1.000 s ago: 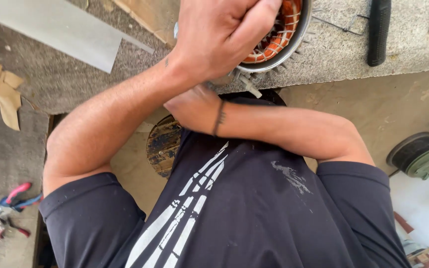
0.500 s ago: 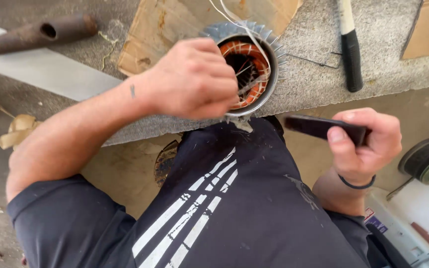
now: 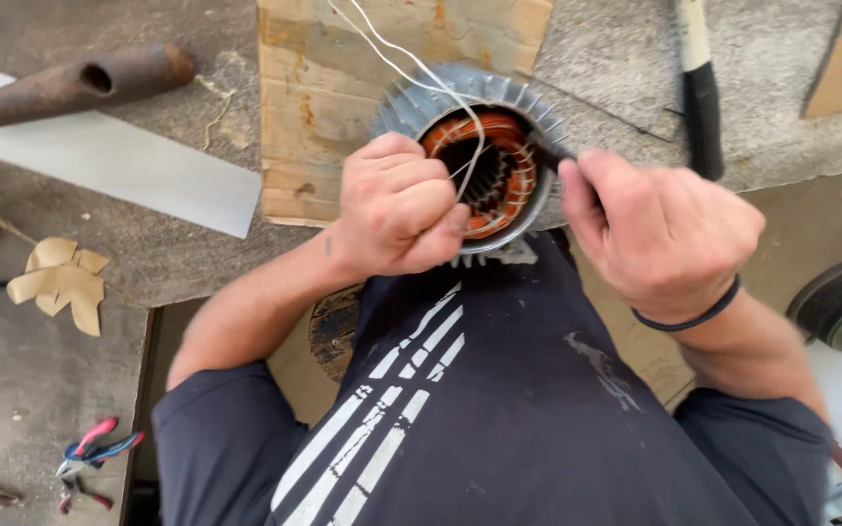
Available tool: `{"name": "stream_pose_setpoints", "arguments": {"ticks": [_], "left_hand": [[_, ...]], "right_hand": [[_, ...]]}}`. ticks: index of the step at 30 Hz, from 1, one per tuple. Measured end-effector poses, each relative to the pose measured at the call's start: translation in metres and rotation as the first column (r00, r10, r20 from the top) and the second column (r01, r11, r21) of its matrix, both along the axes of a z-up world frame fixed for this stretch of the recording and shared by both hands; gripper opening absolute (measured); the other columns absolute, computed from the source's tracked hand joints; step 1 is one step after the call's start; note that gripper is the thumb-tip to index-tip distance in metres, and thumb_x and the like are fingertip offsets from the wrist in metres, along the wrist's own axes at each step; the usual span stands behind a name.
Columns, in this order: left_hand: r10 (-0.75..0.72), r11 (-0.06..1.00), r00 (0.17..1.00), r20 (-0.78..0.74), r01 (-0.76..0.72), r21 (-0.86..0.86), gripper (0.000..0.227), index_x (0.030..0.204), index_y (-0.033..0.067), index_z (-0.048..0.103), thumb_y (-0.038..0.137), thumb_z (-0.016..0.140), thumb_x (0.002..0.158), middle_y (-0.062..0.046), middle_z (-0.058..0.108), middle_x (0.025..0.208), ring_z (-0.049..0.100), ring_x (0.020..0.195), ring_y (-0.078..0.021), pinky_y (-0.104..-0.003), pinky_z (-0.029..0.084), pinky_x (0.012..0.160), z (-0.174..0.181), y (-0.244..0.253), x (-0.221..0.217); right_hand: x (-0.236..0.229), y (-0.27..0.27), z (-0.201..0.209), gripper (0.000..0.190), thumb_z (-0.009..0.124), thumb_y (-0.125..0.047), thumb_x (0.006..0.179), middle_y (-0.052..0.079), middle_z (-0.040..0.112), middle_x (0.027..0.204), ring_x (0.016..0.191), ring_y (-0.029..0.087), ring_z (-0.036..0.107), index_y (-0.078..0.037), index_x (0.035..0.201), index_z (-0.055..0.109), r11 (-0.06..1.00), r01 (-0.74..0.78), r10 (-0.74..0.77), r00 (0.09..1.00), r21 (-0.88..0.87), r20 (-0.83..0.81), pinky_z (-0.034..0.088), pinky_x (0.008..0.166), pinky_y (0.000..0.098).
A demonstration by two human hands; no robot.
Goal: Lacing and securing copper windings in an electric motor stator using a cord and a mallet
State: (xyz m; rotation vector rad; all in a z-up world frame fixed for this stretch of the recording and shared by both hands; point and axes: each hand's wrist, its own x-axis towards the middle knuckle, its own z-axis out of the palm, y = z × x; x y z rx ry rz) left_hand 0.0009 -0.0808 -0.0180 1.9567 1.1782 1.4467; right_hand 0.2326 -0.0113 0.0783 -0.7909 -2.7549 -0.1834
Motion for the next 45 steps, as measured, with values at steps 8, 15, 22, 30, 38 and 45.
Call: {"name": "stream_pose_setpoints", "arguments": {"ticks": [8, 15, 22, 30, 38, 45], "left_hand": [[0.083, 0.994, 0.994, 0.063, -0.088, 0.069, 0.034, 0.067, 0.0093, 0.041, 0.012, 0.050, 0.099, -0.004, 0.038, 0.062, 0.039, 0.051, -0.0238, -0.035, 0.041, 0.066, 0.001, -0.002, 0.005], [0.040, 0.993, 0.998, 0.056, -0.046, 0.110, 0.034, 0.067, 0.0099, 0.035, 0.014, 0.049, 0.099, -0.003, 0.034, 0.062, 0.034, 0.050, -0.0231, -0.034, 0.037, 0.062, -0.008, 0.003, 0.003], [0.008, 0.994, 0.993, 0.117, -0.020, 0.105, 0.034, 0.068, 0.0083, 0.035, 0.011, 0.050, 0.098, -0.005, 0.032, 0.063, 0.030, 0.051, -0.0261, -0.037, 0.034, 0.059, -0.010, 0.006, 0.001], [0.010, 0.989, 0.998, 0.060, -0.019, 0.144, 0.033, 0.068, 0.0101, 0.039, 0.014, 0.047, 0.100, -0.003, 0.035, 0.063, 0.034, 0.051, -0.0247, -0.036, 0.036, 0.061, -0.010, 0.004, 0.001], [-0.009, 0.987, 0.984, 0.176, -0.019, 0.158, 0.033, 0.070, 0.0079, 0.039, 0.012, 0.044, 0.102, -0.005, 0.034, 0.066, 0.033, 0.053, -0.0272, -0.038, 0.037, 0.063, -0.014, 0.006, -0.001], [-0.069, 0.973, 0.984, 0.164, 0.030, 0.228, 0.042, 0.065, 0.0096, 0.038, 0.020, 0.040, 0.105, -0.004, 0.039, 0.060, 0.037, 0.050, -0.0237, -0.037, 0.038, 0.061, -0.011, 0.008, -0.005]], "right_hand": [[-0.034, 0.000, -0.023, 0.050, 0.049, -0.030, 0.119, 0.031, 0.073, 0.115, 0.107, 0.044, 0.076, 0.018, 0.121, 0.065, 0.801, -0.063, -0.173, 0.928, -0.596, -0.330, 0.060, 0.095, 0.0487], [-0.034, 0.025, -0.063, 0.059, 0.047, -0.035, 0.112, 0.023, 0.066, 0.078, 0.076, 0.038, 0.068, 0.012, 0.082, 0.064, 0.729, -0.318, -0.120, 0.812, -0.606, -0.571, 0.051, 0.079, 0.0477], [-0.027, 0.040, -0.068, 0.051, 0.049, -0.028, 0.109, 0.017, 0.065, 0.070, 0.065, 0.038, 0.067, 0.006, 0.074, 0.060, 0.732, -0.506, 0.224, 0.812, -0.457, -0.539, 0.058, 0.072, 0.0535], [-0.038, 0.034, -0.072, 0.059, 0.044, -0.029, 0.115, 0.027, 0.065, 0.077, 0.075, 0.045, 0.071, 0.017, 0.082, 0.061, 0.676, -0.420, -0.021, 0.811, -0.606, -0.585, 0.053, 0.069, 0.0501], [-0.026, 0.051, -0.074, 0.051, 0.050, -0.027, 0.105, 0.027, 0.061, 0.075, 0.072, 0.048, 0.066, 0.014, 0.076, 0.058, 0.590, -0.588, 0.261, 0.787, -0.553, -0.559, 0.052, 0.067, 0.0569], [-0.054, 0.045, -0.063, 0.057, 0.045, -0.028, 0.112, 0.023, 0.067, 0.075, 0.071, 0.041, 0.071, 0.012, 0.076, 0.065, 0.680, -0.504, 0.101, 0.784, -0.532, -0.612, 0.053, 0.068, 0.0488]]}}
